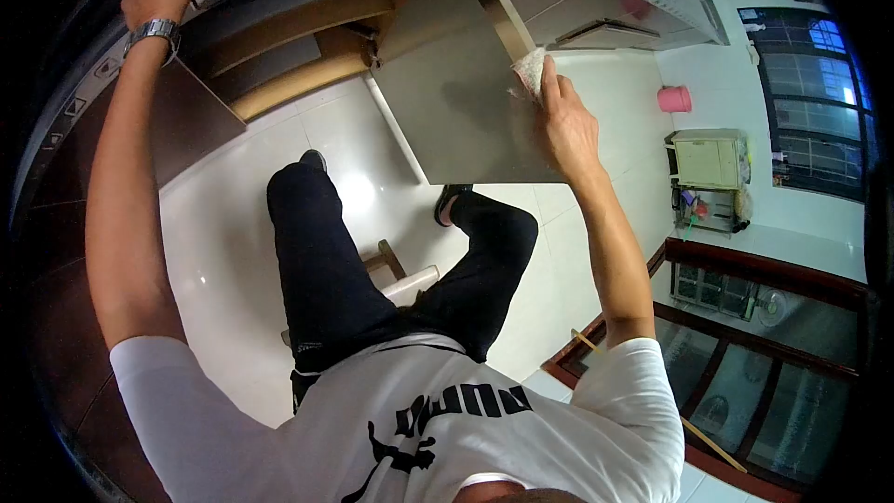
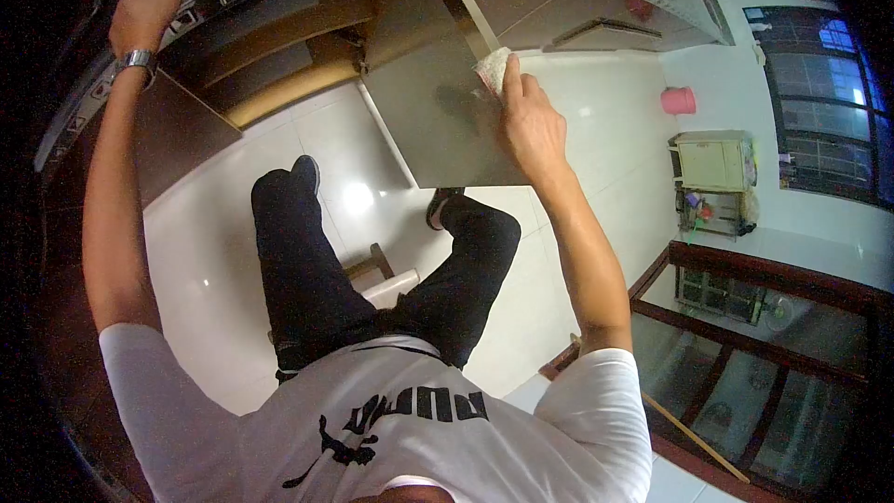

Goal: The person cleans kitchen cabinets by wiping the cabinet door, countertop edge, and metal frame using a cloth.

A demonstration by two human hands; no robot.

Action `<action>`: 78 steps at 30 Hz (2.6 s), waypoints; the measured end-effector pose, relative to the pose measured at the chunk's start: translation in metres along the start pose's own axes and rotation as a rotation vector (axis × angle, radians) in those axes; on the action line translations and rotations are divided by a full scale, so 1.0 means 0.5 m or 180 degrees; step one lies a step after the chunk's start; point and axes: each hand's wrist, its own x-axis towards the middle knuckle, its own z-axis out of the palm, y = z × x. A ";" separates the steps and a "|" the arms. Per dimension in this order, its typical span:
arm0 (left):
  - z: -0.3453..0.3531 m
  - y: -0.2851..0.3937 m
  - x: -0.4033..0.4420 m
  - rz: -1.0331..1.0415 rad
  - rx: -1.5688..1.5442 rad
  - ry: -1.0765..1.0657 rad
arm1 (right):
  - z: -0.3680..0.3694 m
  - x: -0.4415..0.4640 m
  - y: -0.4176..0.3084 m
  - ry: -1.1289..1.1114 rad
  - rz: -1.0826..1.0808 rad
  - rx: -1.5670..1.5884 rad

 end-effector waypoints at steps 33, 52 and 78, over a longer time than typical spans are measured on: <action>0.012 -0.012 0.012 -0.0086 -0.0061 0.0027 | 0.002 -0.202 0.037 -0.0050 0.0431 0.0229; -0.033 0.050 -0.042 -0.0043 -0.0281 0.0728 | 0.026 -0.213 0.071 0.0314 0.0634 0.1723; -0.007 0.030 -0.021 0.0219 -0.0600 0.0761 | 0.041 0.144 0.006 0.0088 -0.0018 0.0011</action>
